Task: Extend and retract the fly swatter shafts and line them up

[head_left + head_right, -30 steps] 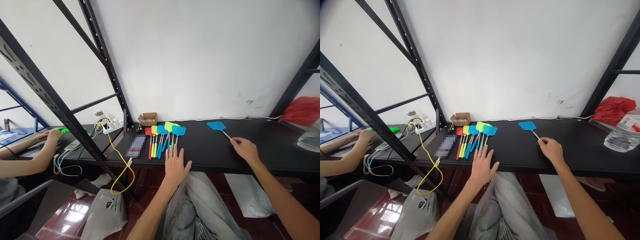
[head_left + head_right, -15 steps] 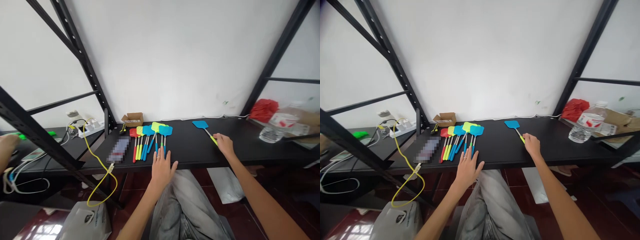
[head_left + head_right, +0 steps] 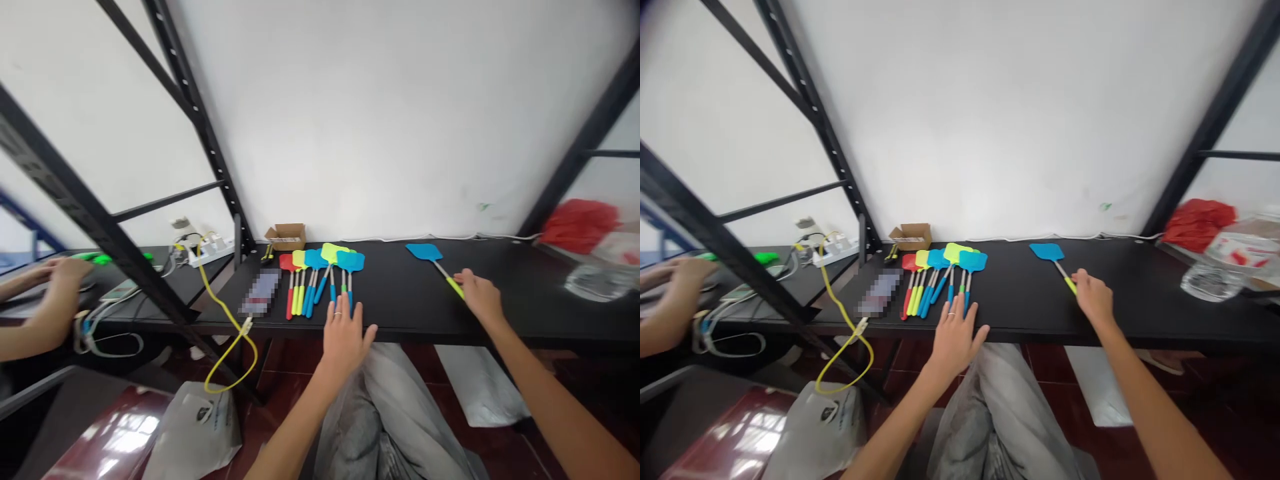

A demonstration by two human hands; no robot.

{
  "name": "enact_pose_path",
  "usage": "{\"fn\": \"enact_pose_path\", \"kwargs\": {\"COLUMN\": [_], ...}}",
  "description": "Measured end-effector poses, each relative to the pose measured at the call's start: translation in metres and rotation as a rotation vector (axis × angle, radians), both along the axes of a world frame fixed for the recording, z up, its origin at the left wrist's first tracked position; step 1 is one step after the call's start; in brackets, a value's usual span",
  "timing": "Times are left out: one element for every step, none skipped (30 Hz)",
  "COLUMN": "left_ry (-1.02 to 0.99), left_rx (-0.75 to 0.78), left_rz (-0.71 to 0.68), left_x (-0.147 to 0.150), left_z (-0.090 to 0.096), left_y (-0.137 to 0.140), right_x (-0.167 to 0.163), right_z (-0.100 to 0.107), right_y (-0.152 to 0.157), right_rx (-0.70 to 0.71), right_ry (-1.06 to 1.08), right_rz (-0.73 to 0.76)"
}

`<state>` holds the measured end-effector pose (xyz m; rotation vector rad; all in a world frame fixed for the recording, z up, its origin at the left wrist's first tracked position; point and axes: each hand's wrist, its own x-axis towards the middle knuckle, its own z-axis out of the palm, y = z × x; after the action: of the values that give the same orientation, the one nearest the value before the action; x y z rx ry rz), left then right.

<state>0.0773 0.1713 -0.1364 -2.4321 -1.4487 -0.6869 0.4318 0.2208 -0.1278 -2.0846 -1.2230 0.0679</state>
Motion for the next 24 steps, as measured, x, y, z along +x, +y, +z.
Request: {"fn": "enact_pose_path", "kwargs": {"left_ry": [0.008,0.017,0.024,0.031,0.035,0.038,0.036,0.032,0.025,0.015,0.006,-0.004,-0.014,-0.023,-0.034,-0.044,-0.055,-0.067,-0.077,-0.085,-0.090,-0.093,-0.096,-0.100], "left_rx": [-0.002,-0.006,-0.010,-0.015,-0.019,-0.022,-0.023,-0.024,-0.025,-0.028,-0.032,-0.039,-0.048,-0.059,-0.069,-0.079,-0.088,-0.093,-0.097,-0.099,-0.099,-0.098,-0.095,-0.091], "left_rz": [-0.013,-0.026,-0.035,-0.045,-0.055,-0.064,-0.075,-0.090,-0.106,-0.123,-0.140,-0.155,-0.167,-0.177,-0.184,-0.191,-0.193,-0.190,-0.184,-0.178,-0.170,-0.160,-0.139,-0.107], "left_x": [0.000,0.001,0.002,0.003,0.004,0.005,0.006,0.007,0.008,0.008,0.008,0.007,0.006,0.004,0.003,0.001,0.000,-0.002,-0.003,-0.005,-0.006,-0.009,-0.011,-0.014], "left_z": [0.000,-0.001,-0.001,-0.002,-0.002,-0.003,-0.003,-0.003,-0.003,-0.003,-0.002,-0.002,-0.001,0.000,0.001,0.001,0.002,0.003,0.004,0.005,0.006,0.008,0.009,0.010], "left_y": [-0.001,-0.003,-0.004,-0.005,-0.007,-0.008,-0.009,-0.010,-0.011,-0.011,-0.011,-0.010,-0.009,-0.008,-0.007,-0.005,-0.004,-0.002,-0.001,0.001,0.002,0.004,0.006,0.008], "right_x": [0.001,0.002,0.002,0.002,0.002,0.001,0.000,-0.001,-0.002,-0.002,-0.003,-0.003,-0.003,-0.003,-0.003,-0.003,-0.003,-0.004,-0.004,-0.004,-0.004,-0.005,-0.005,-0.005], "right_z": [-0.001,-0.002,-0.003,-0.003,-0.003,-0.003,-0.002,0.000,0.001,0.002,0.003,0.004,0.005,0.005,0.005,0.006,0.006,0.006,0.006,0.006,0.007,0.007,0.007,0.007], "right_y": [0.001,0.003,0.004,0.005,0.005,0.004,0.004,0.003,0.002,0.001,0.001,0.000,0.000,0.000,0.001,0.001,0.001,0.000,0.000,0.000,-0.001,-0.001,-0.001,-0.001], "right_rx": [-0.049,-0.066,-0.071,-0.072,-0.068,-0.066,-0.066,-0.072,-0.081,-0.090,-0.100,-0.107,-0.110,-0.111,-0.110,-0.112,-0.111,-0.110,-0.110,-0.108,-0.104,-0.099,-0.096,-0.091], "right_ry": [0.035,0.045,0.053,0.064,0.071,0.078,0.085,0.090,0.094,0.098,0.102,0.105,0.108,0.108,0.110,0.113,0.116,0.122,0.128,0.134,0.136,0.136,0.136,0.140], "right_rz": [-0.023,-0.025,-0.037,-0.040,-0.039,-0.039,-0.038,-0.040,-0.044,-0.053,-0.062,-0.068,-0.070,-0.068,-0.064,-0.059,-0.056,-0.057,-0.059,-0.060,-0.060,-0.061,-0.062,-0.061]}}
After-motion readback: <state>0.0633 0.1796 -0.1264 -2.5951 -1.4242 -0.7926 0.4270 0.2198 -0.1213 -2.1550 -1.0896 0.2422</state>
